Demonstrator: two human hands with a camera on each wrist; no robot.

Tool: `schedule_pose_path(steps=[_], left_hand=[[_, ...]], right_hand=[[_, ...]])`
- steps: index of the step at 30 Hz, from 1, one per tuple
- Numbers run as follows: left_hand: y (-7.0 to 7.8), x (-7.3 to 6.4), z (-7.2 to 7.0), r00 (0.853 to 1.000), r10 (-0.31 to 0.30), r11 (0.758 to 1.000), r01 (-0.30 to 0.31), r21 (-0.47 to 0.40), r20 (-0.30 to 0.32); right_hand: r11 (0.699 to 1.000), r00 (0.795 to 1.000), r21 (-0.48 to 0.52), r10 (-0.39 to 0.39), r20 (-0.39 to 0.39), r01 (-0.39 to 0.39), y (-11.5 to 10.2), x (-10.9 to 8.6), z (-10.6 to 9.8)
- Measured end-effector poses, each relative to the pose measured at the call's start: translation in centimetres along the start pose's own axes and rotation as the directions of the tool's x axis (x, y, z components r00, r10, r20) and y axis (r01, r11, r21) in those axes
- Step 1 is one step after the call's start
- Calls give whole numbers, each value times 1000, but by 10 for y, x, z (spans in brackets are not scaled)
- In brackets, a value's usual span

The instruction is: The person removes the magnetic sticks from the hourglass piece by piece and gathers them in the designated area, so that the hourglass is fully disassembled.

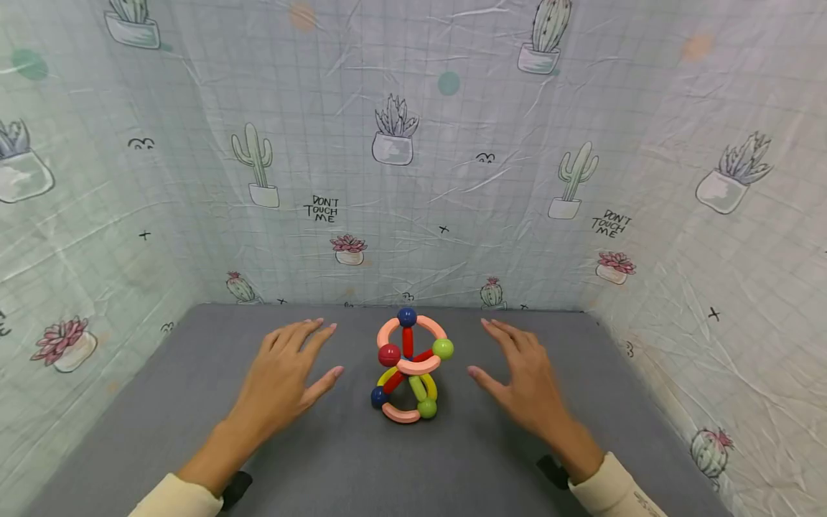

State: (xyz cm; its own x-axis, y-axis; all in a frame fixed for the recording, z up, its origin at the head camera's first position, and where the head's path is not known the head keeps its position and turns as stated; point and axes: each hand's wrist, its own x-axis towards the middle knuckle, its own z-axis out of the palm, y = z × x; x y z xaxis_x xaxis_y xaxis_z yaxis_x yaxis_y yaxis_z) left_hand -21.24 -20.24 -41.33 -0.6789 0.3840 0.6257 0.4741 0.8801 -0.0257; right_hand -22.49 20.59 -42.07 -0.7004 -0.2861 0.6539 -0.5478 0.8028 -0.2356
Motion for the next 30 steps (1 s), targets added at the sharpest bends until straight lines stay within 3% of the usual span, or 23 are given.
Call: schedule_pose_path(steps=[10,21,30], left_hand=[[38,16,-7,982,68,986,-93,-136,-176],[74,29,2,974,85,963,-135,-235,-210],[88,41,15,966,132,960,-181,-216,-223]], right_hand=[[968,988,196,-152,-32,156,-32,15,3],[942,980,274,-197,-24,196,-42,25,17],[937,979,282,-203,-34,204,-38,26,26]])
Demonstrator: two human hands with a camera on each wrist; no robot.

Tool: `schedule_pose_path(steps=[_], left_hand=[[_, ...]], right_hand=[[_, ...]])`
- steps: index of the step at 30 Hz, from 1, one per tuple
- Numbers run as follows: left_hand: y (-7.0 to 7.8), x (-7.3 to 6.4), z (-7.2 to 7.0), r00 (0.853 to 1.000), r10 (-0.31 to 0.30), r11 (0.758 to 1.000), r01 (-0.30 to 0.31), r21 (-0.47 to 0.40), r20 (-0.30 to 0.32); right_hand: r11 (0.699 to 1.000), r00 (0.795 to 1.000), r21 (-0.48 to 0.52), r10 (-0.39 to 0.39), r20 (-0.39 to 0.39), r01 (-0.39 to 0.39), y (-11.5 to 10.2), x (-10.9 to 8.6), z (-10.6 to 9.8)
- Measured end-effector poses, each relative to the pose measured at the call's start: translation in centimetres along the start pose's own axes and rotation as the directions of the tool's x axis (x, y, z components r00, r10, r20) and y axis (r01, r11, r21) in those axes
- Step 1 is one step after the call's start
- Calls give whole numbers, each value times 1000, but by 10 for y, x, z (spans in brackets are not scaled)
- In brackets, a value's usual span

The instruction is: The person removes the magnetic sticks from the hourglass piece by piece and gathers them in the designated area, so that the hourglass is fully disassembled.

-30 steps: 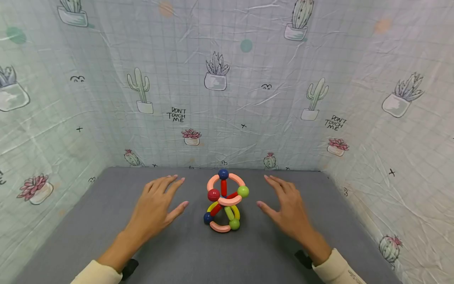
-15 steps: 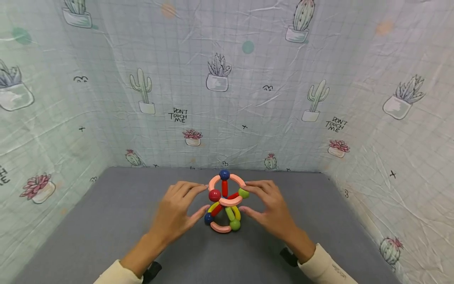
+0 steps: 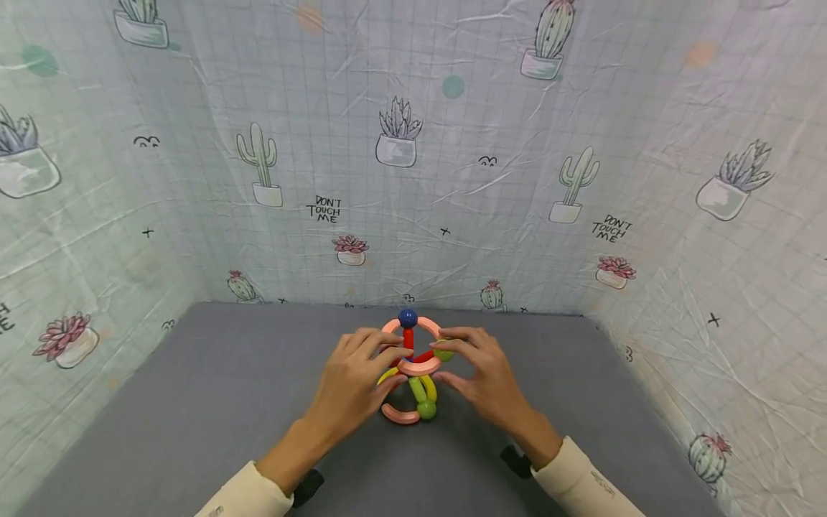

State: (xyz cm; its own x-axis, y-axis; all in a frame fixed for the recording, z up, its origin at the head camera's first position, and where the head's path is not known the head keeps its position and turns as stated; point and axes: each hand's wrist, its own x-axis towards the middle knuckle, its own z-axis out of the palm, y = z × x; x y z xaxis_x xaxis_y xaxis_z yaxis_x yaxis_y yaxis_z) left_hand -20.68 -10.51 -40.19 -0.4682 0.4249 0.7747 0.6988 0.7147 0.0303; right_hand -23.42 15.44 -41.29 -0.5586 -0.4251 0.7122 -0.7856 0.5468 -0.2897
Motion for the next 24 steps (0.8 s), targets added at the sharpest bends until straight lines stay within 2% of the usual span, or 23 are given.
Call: schedule_pose_path(steps=[9,15,24], left_hand=[[-1,4,6,999,10,998,-13,68,42],[-1,7,7,997,9,999,-12,41,70],[-4,8,12,999,0,1000,1,-11,52]], right_hand=[[1000,1000,5,-18,-18,18,3,0,4],[999,999,7,-32,-12,32,2,3,2],[999,999,25,-47,20,47,3,6,1]])
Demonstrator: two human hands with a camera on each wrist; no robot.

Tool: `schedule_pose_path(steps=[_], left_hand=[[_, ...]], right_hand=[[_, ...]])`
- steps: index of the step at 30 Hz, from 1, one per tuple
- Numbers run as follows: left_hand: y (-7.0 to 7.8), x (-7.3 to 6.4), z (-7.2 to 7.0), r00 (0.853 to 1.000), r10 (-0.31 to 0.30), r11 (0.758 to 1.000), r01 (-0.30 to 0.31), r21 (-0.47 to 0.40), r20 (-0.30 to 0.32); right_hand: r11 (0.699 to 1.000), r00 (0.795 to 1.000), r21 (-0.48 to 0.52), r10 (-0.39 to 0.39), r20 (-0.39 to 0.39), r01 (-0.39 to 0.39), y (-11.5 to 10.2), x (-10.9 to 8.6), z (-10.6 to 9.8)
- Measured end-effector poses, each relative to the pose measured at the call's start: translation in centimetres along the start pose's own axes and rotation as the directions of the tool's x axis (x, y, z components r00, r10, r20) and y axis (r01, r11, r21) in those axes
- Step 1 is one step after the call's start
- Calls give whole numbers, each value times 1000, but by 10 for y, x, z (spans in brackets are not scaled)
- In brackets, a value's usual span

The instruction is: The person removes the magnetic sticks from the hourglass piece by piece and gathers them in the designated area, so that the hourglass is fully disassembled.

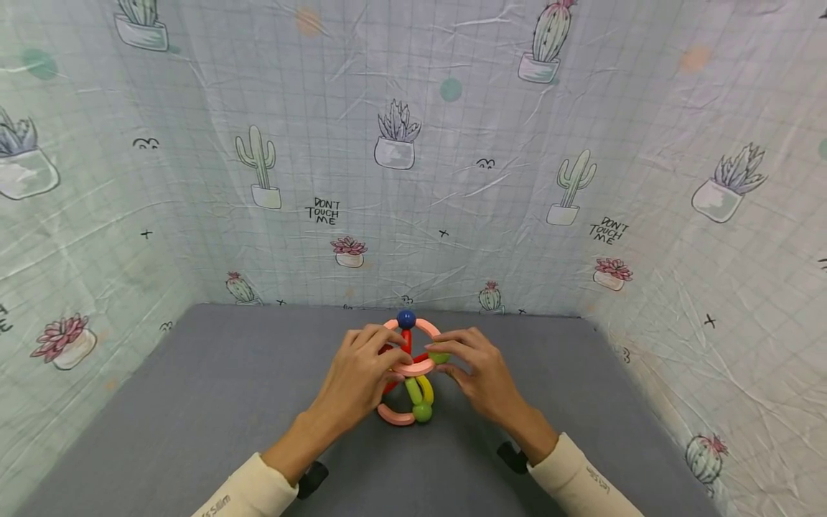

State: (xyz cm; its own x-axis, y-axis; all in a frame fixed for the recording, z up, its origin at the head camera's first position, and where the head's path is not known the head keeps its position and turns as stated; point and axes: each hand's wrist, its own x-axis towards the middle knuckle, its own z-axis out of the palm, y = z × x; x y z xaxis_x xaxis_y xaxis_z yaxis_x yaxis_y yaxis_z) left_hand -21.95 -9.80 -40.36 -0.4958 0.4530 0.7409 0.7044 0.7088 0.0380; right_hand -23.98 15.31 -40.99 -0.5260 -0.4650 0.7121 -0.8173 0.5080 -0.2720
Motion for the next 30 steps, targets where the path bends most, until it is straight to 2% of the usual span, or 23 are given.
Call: schedule_pose_path(steps=[6,13,30], left_hand=[[-4,-1,-1,1000,-11,1000,11,1,10],[-8,-3,-4,1000,-13,1000,13,-2,1],[-17,-9,-3,999,-48,998,47,-32,-25]], right_hand=[[1000,999,-18,-25,20,26,-4,1,0],[1000,999,-22,-4,52,5,-7,2,2],[996,997,-77,-34,66,39,-15,3,5]])
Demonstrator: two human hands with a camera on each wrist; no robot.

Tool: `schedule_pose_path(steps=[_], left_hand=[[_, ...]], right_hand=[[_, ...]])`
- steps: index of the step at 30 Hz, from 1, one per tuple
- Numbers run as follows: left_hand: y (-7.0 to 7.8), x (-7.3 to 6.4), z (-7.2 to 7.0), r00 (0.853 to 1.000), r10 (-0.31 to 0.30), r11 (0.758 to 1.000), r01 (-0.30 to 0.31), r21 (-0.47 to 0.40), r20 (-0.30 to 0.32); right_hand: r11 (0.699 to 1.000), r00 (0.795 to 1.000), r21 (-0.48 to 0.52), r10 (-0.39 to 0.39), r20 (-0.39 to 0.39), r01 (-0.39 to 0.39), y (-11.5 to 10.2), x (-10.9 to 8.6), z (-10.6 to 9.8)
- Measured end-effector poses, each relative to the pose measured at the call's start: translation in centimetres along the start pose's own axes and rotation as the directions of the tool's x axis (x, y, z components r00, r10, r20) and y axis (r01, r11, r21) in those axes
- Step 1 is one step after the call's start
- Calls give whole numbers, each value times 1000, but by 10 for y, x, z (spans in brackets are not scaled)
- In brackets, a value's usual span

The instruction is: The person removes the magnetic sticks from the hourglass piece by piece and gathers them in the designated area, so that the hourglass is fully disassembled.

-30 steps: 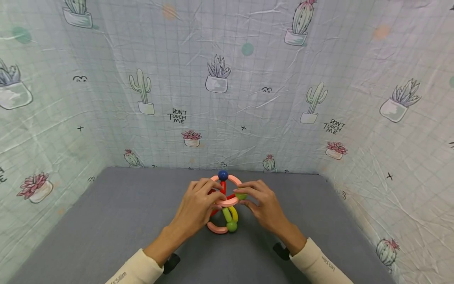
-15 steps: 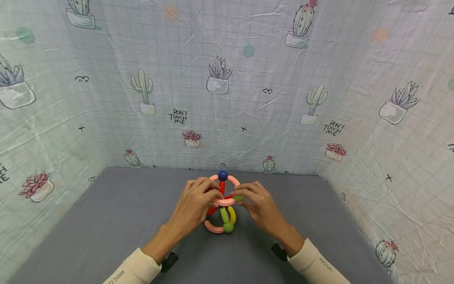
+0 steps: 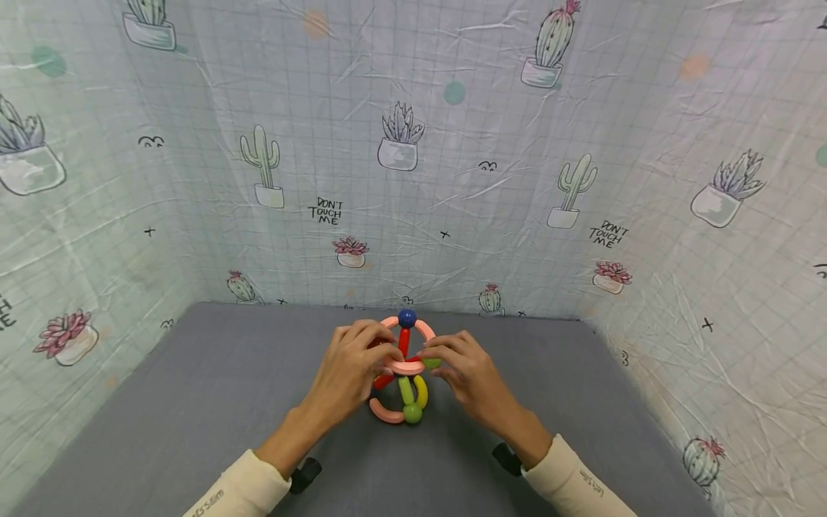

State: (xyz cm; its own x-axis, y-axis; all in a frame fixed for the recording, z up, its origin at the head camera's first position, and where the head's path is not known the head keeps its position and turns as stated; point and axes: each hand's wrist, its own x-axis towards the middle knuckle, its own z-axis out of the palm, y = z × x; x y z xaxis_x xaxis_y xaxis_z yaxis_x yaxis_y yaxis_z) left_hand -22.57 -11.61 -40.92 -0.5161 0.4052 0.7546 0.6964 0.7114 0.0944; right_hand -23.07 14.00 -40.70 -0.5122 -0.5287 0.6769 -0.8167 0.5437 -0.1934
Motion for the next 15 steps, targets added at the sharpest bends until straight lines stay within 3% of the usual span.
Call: schedule_pose_path(steps=[15], left_hand=[[-3,-3,-2,1000,0,1000,0,28,15]], right_hand=[[999,1000,-54,-9,4,9,-2,4,3]])
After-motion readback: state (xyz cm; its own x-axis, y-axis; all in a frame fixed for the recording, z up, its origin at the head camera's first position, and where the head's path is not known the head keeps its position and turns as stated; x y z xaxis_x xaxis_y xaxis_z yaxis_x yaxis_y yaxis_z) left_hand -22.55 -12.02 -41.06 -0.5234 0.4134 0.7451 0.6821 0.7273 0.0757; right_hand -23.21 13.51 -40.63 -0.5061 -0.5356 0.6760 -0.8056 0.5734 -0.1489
